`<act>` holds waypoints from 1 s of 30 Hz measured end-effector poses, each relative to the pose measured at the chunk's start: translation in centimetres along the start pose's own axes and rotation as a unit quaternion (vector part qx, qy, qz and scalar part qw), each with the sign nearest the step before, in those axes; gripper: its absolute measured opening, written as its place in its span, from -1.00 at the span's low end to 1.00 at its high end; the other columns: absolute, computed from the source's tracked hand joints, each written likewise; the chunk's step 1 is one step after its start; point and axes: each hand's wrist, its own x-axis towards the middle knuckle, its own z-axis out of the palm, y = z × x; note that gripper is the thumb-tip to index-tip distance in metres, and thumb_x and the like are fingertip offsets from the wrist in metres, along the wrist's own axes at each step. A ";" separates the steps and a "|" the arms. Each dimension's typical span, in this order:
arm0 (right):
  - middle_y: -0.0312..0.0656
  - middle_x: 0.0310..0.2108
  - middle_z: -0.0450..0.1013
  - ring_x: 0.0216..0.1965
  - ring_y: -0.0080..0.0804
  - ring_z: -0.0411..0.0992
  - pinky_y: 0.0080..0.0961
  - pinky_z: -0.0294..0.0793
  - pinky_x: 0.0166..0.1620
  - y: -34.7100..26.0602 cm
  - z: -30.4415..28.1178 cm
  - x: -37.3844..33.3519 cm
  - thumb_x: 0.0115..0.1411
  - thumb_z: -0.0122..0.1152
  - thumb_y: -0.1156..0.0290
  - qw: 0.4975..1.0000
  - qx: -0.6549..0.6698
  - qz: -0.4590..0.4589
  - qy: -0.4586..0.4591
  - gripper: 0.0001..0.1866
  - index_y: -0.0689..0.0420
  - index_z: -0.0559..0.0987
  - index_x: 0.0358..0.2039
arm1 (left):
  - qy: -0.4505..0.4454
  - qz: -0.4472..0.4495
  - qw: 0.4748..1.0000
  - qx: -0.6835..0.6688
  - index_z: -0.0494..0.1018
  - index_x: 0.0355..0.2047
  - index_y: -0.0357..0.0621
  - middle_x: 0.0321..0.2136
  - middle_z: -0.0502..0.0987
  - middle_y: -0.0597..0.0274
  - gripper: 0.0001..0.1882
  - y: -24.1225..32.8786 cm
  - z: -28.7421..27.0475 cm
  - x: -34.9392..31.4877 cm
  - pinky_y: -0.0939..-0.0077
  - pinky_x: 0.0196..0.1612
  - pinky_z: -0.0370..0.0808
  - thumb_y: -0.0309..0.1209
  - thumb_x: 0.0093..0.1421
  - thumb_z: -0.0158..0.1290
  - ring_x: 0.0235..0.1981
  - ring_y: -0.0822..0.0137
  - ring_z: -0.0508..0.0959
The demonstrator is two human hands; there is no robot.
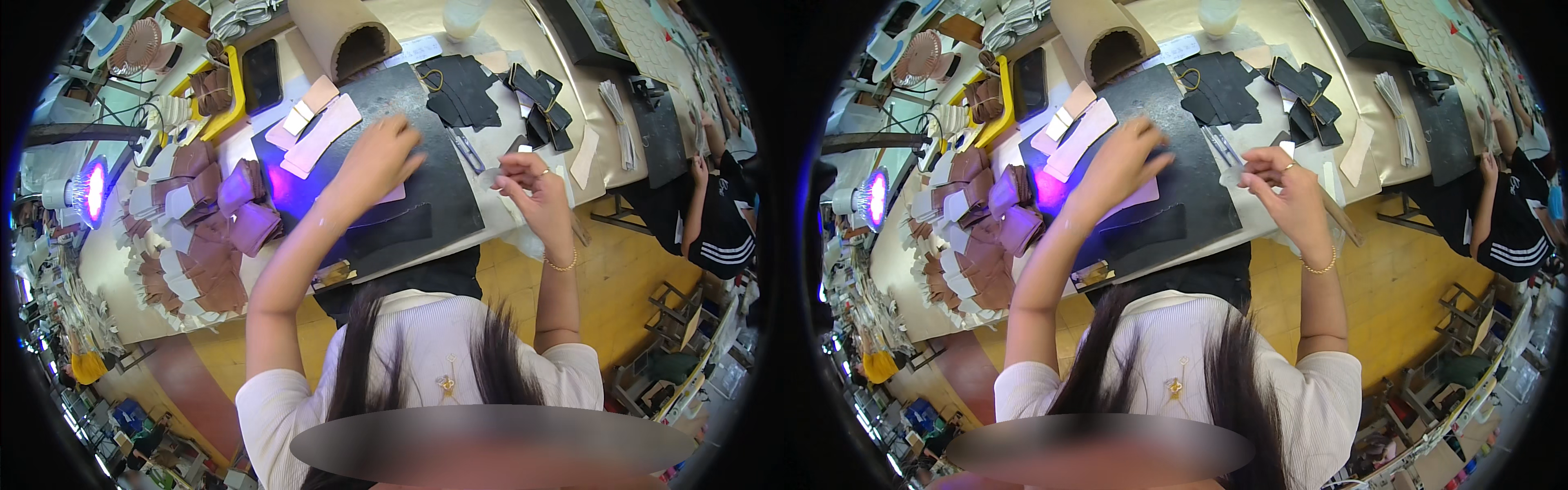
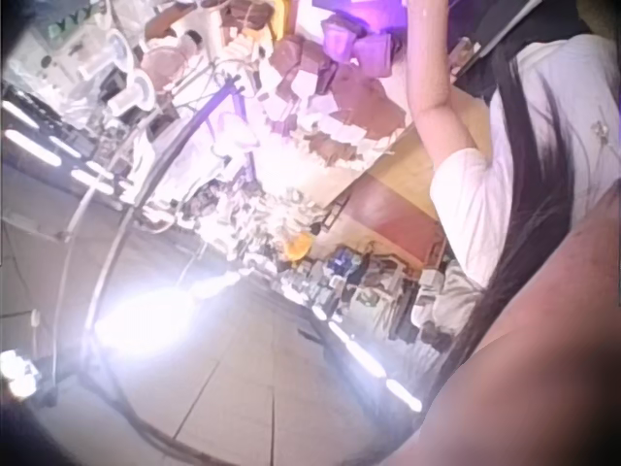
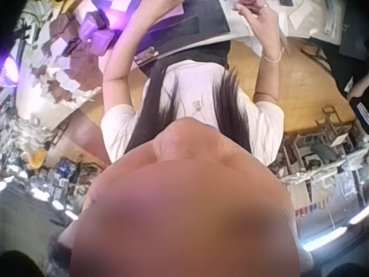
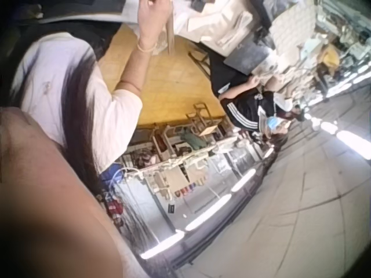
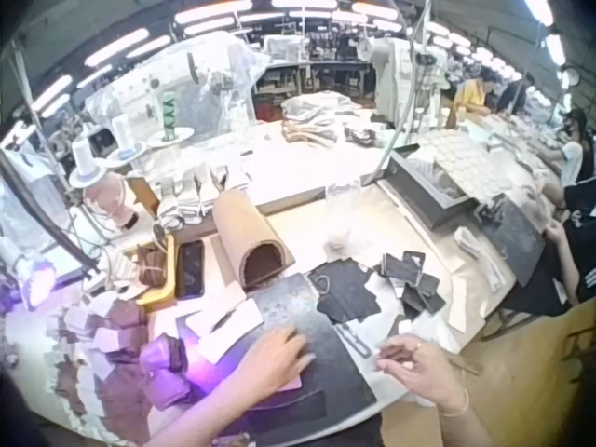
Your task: The person assembles small leather components by hand, aligning black and tan pieces on a work surface, pressing them together, and stacking the finished units. The person repeatedly picks up pieces, aligns edges, and places completed assemblies aside.
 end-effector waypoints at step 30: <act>-0.28 -0.42 0.53 -0.41 -0.55 0.49 -0.62 0.48 -0.26 1.2 7.8 1.8 0.06 0.40 0.53 0.996 0.056 -0.059 -0.034 -0.87 0.24 0.61 -0.37 | 0.068 -0.064 0.994 -0.064 0.55 -0.34 -0.24 -0.38 0.59 0.16 -0.85 -0.6 0.9 -6.3 0.47 -0.24 0.48 -0.41 0.12 0.18 -0.34 0.27 0.58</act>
